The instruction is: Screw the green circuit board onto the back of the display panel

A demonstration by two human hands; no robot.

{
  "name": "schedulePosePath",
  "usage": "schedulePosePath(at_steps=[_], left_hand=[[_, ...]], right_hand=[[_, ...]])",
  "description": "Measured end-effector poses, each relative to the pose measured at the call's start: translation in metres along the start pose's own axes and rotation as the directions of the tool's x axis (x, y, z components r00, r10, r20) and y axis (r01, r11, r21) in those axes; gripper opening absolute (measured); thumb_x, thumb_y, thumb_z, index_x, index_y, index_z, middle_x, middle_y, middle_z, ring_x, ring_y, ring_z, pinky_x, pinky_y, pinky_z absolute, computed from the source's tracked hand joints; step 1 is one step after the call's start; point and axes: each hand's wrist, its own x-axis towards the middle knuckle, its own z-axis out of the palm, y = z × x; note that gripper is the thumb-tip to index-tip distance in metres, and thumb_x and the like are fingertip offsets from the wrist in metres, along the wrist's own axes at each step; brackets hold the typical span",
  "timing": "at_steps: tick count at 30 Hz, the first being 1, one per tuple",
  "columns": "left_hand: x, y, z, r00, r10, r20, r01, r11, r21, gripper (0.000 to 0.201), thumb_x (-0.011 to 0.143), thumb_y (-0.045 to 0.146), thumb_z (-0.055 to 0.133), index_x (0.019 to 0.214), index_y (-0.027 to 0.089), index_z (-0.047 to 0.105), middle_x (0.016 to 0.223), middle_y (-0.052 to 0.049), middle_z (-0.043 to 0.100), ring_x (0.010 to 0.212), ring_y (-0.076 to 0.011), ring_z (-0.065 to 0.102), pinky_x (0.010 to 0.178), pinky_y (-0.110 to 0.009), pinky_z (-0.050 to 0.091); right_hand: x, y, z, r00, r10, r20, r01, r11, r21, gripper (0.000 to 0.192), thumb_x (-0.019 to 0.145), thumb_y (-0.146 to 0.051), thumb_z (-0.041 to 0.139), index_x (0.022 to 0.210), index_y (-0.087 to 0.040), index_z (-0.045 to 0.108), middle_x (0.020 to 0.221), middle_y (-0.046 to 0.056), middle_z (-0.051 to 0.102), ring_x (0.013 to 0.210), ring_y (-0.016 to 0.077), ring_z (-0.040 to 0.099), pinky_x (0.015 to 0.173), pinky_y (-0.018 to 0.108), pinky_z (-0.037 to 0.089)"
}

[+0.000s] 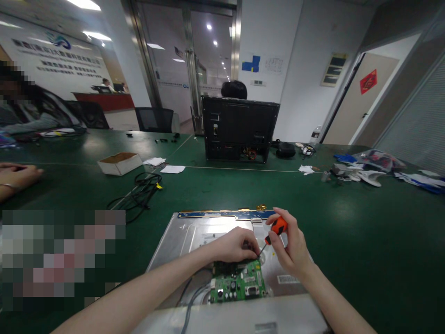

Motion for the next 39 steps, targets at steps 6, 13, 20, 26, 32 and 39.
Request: schedulePosePath(at_steps=[6,13,20,26,32,39], left_hand=[[0.0001,0.0005,-0.0007,1.0,-0.002,0.009,0.002,1.0,0.0,0.01,0.075,0.008,0.072,0.081,0.015,0.077,0.075,-0.002,0.072,0.069,-0.0153,0.063,0.064,-0.021,0.046],[0.0002,-0.0025,-0.0018,1.0,0.006,0.024,-0.006,1.0,-0.013,0.01,0.078,0.011,0.07,0.083,0.015,0.077,0.076,-0.002,0.071,0.07,-0.0153,0.063,0.065,-0.021,0.046],[0.0003,-0.0017,-0.0029,0.998,0.031,0.052,-0.03,0.999,-0.017,0.011,0.08,0.012,0.069,0.087,0.016,0.077,0.085,-0.003,0.073,0.076,-0.0166,0.065,0.069,-0.022,0.047],[0.0005,-0.0048,-0.0023,0.998,0.036,0.045,-0.035,0.999,-0.023,0.014,0.079,0.008,0.068,0.088,0.015,0.076,0.081,-0.002,0.072,0.074,-0.0168,0.065,0.069,-0.023,0.048],[0.0014,-0.0085,-0.0012,0.998,0.028,0.056,-0.027,1.0,-0.014,0.013,0.079,0.008,0.068,0.087,0.015,0.075,0.08,-0.001,0.072,0.074,-0.0164,0.065,0.069,-0.023,0.048],[0.0007,-0.0063,-0.001,0.998,0.039,0.043,-0.038,0.999,-0.021,0.015,0.079,0.009,0.067,0.09,0.015,0.076,0.086,-0.003,0.074,0.078,-0.0177,0.066,0.072,-0.024,0.049]], right_hand=[[0.0001,-0.0007,-0.0004,1.0,0.006,0.008,-0.005,0.999,-0.037,0.043,0.094,-0.022,0.048,0.136,-0.022,0.037,0.082,0.002,0.066,0.06,0.0152,0.063,0.051,0.025,0.051],[0.0006,0.0002,0.0015,1.0,-0.001,0.004,0.001,0.999,-0.043,0.044,0.094,-0.021,0.05,0.137,-0.022,0.038,0.074,-0.001,0.063,0.056,0.015,0.062,0.052,0.026,0.054],[-0.0021,0.0056,0.0046,1.0,-0.02,-0.018,0.019,1.0,-0.018,0.045,0.093,-0.024,0.056,0.136,-0.024,0.04,0.077,-0.001,0.063,0.05,0.0121,0.058,0.046,0.023,0.052],[0.0006,0.0014,0.0037,0.997,-0.079,-0.001,0.078,0.996,-0.037,0.048,0.092,-0.02,0.055,0.138,-0.026,0.041,0.074,-0.002,0.063,0.049,0.0124,0.056,0.045,0.023,0.05],[0.0003,-0.0023,0.0015,0.996,-0.083,0.046,0.083,0.996,-0.009,0.062,0.088,-0.015,0.05,0.147,-0.025,0.033,0.083,0.001,0.068,0.052,0.0133,0.059,0.048,0.025,0.052],[-0.0023,0.0001,0.0044,0.997,-0.078,0.0,0.078,0.994,-0.07,0.058,0.089,-0.016,0.054,0.144,-0.025,0.036,0.075,-0.002,0.061,0.05,0.0122,0.055,0.046,0.024,0.049]])
